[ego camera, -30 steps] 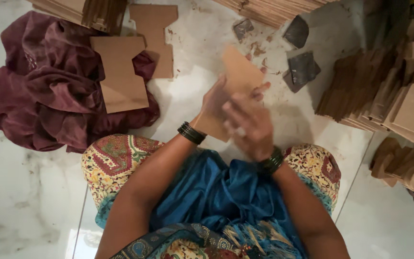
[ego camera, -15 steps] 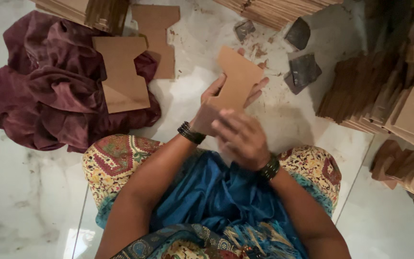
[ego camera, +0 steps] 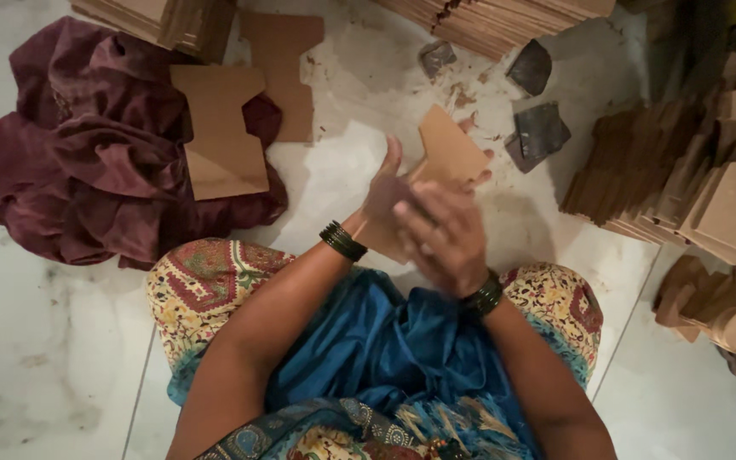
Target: The person sits on the floor and sands cut cardboard pieces one at a time using a sanding block, rubbing the edges and surfaces of each piece, then setting finished pieces aside and picking up the next piece from the pile.
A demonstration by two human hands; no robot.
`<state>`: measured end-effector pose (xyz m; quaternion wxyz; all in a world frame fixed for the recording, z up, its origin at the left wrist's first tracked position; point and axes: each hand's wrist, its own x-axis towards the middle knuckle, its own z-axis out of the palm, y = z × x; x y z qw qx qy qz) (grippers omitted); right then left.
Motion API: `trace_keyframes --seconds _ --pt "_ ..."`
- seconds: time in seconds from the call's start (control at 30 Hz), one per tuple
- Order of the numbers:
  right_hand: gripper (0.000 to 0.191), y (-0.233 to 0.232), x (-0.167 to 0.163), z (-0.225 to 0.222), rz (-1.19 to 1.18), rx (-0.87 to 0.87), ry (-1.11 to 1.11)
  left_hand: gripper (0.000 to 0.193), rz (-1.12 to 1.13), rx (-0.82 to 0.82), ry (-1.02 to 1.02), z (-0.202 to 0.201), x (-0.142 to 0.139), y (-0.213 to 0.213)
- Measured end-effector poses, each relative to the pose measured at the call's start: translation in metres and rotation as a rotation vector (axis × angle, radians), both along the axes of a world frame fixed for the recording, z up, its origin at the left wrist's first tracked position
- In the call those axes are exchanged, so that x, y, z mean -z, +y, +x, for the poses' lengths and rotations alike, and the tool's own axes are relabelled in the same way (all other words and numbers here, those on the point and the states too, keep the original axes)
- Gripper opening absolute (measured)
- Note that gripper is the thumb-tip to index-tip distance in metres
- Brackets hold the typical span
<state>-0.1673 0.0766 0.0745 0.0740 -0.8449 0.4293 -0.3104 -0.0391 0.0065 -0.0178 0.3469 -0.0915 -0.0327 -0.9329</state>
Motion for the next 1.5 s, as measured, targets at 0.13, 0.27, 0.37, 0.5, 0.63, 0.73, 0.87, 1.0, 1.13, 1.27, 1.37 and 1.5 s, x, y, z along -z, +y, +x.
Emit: trace_keyframes --seconds 0.13,0.27,0.37,0.5,0.63,0.73,0.87,1.0,1.13,1.27,1.37,1.5 --pt "0.048 -0.016 -0.002 -0.023 -0.020 0.309 0.001 0.089 0.175 0.147 -0.162 -0.010 0.008 0.013" --pt "0.045 -0.013 -0.006 -0.026 -0.035 0.317 0.000 0.073 0.026 0.274 -0.254 -0.007 0.018 0.023" --pt "0.043 -0.012 -0.009 -0.027 -0.091 0.246 0.045 0.067 0.020 0.332 -0.206 -0.004 0.017 0.020" --pt "0.044 -0.015 -0.012 -0.033 -0.038 0.301 0.034 0.061 0.005 0.332 -0.356 -0.003 0.006 0.018" --pt "0.045 -0.010 -0.009 -0.031 -0.038 0.300 0.035 0.063 -0.075 0.309 -0.469 -0.004 0.003 0.018" --pt "0.047 -0.008 -0.006 -0.025 -0.039 0.231 0.012 0.060 -0.175 0.251 -0.542 -0.003 0.010 0.015" --pt "0.048 -0.014 -0.008 -0.032 -0.037 0.314 0.040 0.060 -0.141 0.285 -0.489 -0.005 0.014 0.013" --pt "0.049 -0.012 -0.015 -0.044 0.076 0.391 -0.051 0.072 -0.378 0.283 -0.576 -0.005 0.005 0.013" --pt "0.048 -0.007 -0.017 -0.040 0.059 0.396 -0.032 0.076 -0.445 0.253 -0.695 -0.005 -0.005 0.011" --pt "0.046 -0.008 -0.019 -0.035 0.004 0.346 0.039 0.079 -0.392 0.233 -0.768 -0.005 -0.008 0.009" --pt "0.045 -0.008 -0.021 -0.037 -0.020 0.352 0.063 0.079 -0.395 0.235 -0.709 -0.006 -0.009 0.011" --pt "0.045 -0.007 -0.022 -0.041 0.003 0.373 0.047 0.087 -0.487 0.247 -0.789 -0.005 -0.012 0.013"
